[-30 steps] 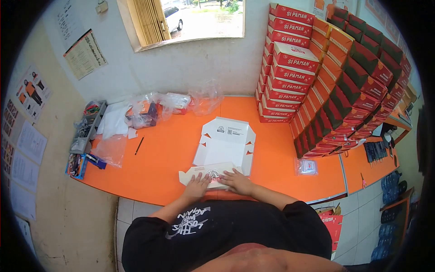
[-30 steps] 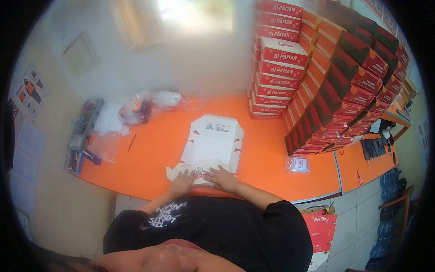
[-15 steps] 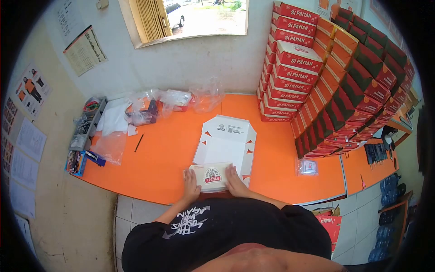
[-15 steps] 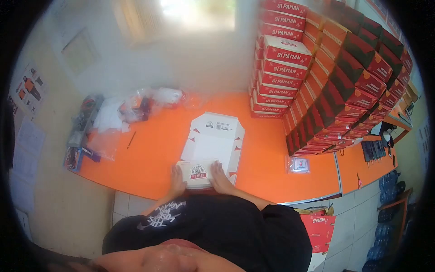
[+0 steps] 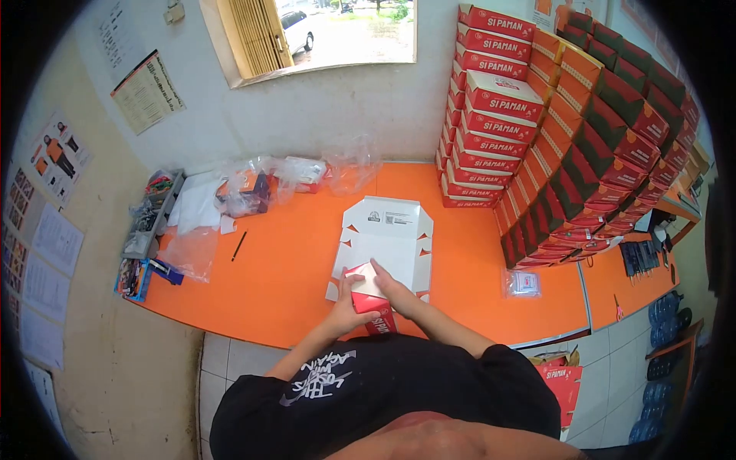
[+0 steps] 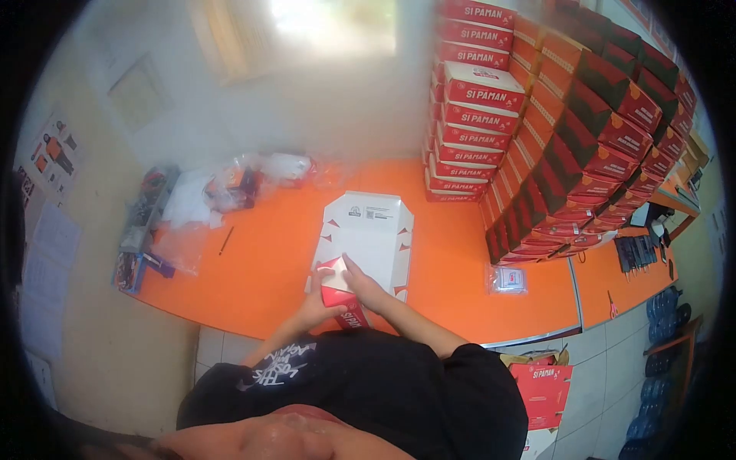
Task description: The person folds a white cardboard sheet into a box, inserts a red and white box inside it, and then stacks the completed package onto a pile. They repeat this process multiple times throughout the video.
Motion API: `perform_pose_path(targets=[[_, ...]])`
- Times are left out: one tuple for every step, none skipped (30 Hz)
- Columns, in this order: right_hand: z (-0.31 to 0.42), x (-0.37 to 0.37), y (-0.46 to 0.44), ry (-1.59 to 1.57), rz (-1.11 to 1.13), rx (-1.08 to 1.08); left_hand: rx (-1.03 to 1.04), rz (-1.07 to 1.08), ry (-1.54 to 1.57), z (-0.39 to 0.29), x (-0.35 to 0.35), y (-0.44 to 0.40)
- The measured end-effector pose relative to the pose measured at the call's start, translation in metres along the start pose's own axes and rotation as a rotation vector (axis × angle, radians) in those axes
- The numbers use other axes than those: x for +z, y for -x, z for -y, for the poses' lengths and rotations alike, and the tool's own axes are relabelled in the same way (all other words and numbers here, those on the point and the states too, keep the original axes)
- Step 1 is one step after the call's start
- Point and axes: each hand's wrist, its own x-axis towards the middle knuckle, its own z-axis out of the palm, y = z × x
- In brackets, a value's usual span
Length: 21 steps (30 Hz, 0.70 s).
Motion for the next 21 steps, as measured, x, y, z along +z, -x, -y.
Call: perform_pose_path(targets=[[0.033,0.001,0.013,0.102,0.012,-0.194,0.004,0.013,-0.059,-0.014,-0.002,-0.001],[0.054,-0.004,0.021,0.102,0.004,-0.190,0.011,0.026,-0.117,-0.022,-0.003,-0.003],[0.071,-0.012,0.027,0.317,0.117,-0.230,0.203,-0.013,-0.125,-0.006,-0.008,-0.011],[0.086,-0.020,0.032,0.534,0.233,-0.267,0.207,-0.011,-0.122,-0.016,-0.012,-0.012],[0.098,-0.027,0.036,0.514,0.247,-0.262,0.259,-0.078,-0.082,-0.034,-0.017,-0.010],[0.108,-0.034,0.038,0.517,0.249,-0.264,0.311,-0.148,-0.042,-0.051,-0.022,-0.009],[0.117,-0.042,0.038,0.600,0.208,-0.331,0.325,-0.138,0.022,-0.060,-0.030,-0.009],[0.126,-0.045,0.040,0.682,0.167,-0.398,0.327,-0.143,0.023,-0.077,-0.035,-0.009],[0.140,-0.042,0.046,0.628,0.066,-0.482,0.440,-0.138,-0.206,-0.098,-0.040,-0.007],[0.144,-0.042,0.048,0.627,0.070,-0.480,0.547,-0.130,-0.436,-0.111,-0.044,-0.004],[0.146,-0.043,0.048,0.627,0.028,-0.537,0.543,-0.131,-0.435,-0.116,-0.046,-0.002],[0.150,-0.045,0.047,0.629,-0.016,-0.595,0.587,-0.128,-0.423,-0.119,-0.048,-0.001],[0.157,-0.045,0.046,0.684,-0.108,-0.661,0.635,-0.124,-0.412,-0.124,-0.051,-0.001],[0.161,-0.051,0.045,0.687,-0.113,-0.664,0.640,-0.123,-0.413,-0.131,-0.056,0.000],[0.165,-0.060,0.045,0.651,-0.052,-0.662,0.604,-0.027,-0.436,-0.141,-0.062,0.004],[0.167,-0.065,0.045,0.615,0.011,-0.660,0.566,0.065,-0.459,-0.148,-0.066,0.005],[0.168,-0.063,0.045,0.642,-0.008,-0.725,0.567,0.062,-0.458,-0.153,-0.066,0.005],[0.168,-0.056,0.046,0.641,-0.004,-0.722,0.535,-0.007,-0.527,-0.156,-0.065,0.007],[0.170,-0.046,0.046,0.693,-0.030,-0.709,0.501,-0.074,-0.595,-0.157,-0.063,0.008],[0.172,-0.036,0.047,0.746,-0.057,-0.696,0.498,-0.074,-0.594,-0.157,-0.060,0.007],[0.175,-0.029,0.050,0.747,-0.057,-0.698,0.478,-0.111,-0.594,-0.156,-0.057,0.005]])
